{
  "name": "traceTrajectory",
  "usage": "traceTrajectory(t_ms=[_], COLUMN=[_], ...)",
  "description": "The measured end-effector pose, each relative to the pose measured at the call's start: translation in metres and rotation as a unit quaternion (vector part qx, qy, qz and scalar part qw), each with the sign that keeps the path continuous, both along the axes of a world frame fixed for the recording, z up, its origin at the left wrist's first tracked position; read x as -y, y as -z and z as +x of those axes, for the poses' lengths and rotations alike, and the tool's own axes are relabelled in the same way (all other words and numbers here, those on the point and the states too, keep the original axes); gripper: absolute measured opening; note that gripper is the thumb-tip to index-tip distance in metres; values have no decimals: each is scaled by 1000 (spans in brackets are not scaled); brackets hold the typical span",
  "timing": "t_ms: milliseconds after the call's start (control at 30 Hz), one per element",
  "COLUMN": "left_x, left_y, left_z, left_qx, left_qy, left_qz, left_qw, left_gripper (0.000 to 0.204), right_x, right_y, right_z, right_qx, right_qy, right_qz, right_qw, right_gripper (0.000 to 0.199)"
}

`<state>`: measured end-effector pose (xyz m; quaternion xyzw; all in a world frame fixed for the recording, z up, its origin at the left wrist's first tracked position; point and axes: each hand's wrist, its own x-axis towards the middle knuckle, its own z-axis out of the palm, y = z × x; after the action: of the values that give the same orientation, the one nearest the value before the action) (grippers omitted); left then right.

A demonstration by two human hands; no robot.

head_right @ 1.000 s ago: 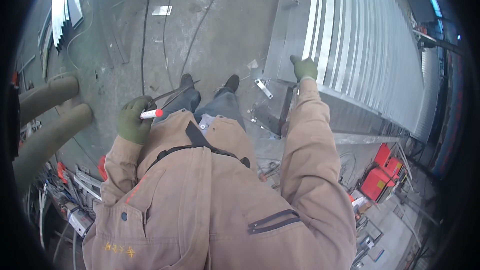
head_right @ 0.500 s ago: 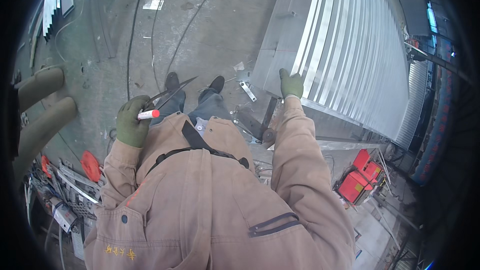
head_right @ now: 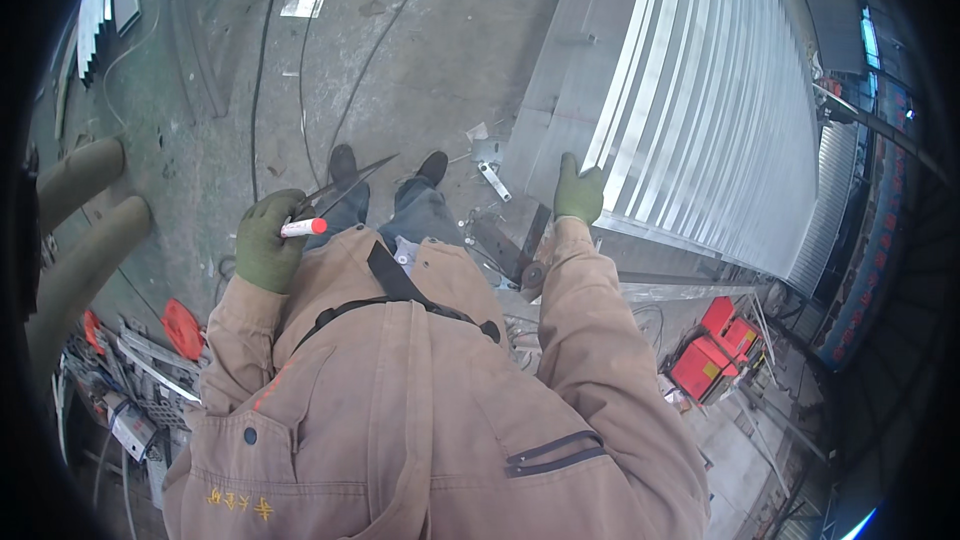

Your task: The person uses a red marker to mark multiple points on a large curved metal panel. They repeatedly position a metal square against the panel, mark along its edge, then move the square to a new location and repeat the process.

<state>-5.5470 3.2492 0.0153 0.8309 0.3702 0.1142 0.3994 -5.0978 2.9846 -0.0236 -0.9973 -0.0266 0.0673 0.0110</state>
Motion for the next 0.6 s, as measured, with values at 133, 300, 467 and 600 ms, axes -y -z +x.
traceTrajectory(t_ms=[133,300,467,600], left_x=[-15,-26,-32,-33], left_y=[-4,-1,0,2], left_z=[19,40,60,71], left_qx=[2,-12,-14,-5], left_qy=[15,38,59,66], left_qz=[-13,-29,-22,-21], left_qw=[1000,999,998,998], left_gripper=[25,32,31,23], right_x=[-4,-1,-6,-11], right_y=[-1,3,-2,-6], right_z=[-1,1,1,-2], right_qx=[-4,4,-8,-8], right_qy=[10,5,20,32], right_qz=[6,11,0,2], right_qw=[1000,1000,1000,999], right_gripper=[72,71,67,66])
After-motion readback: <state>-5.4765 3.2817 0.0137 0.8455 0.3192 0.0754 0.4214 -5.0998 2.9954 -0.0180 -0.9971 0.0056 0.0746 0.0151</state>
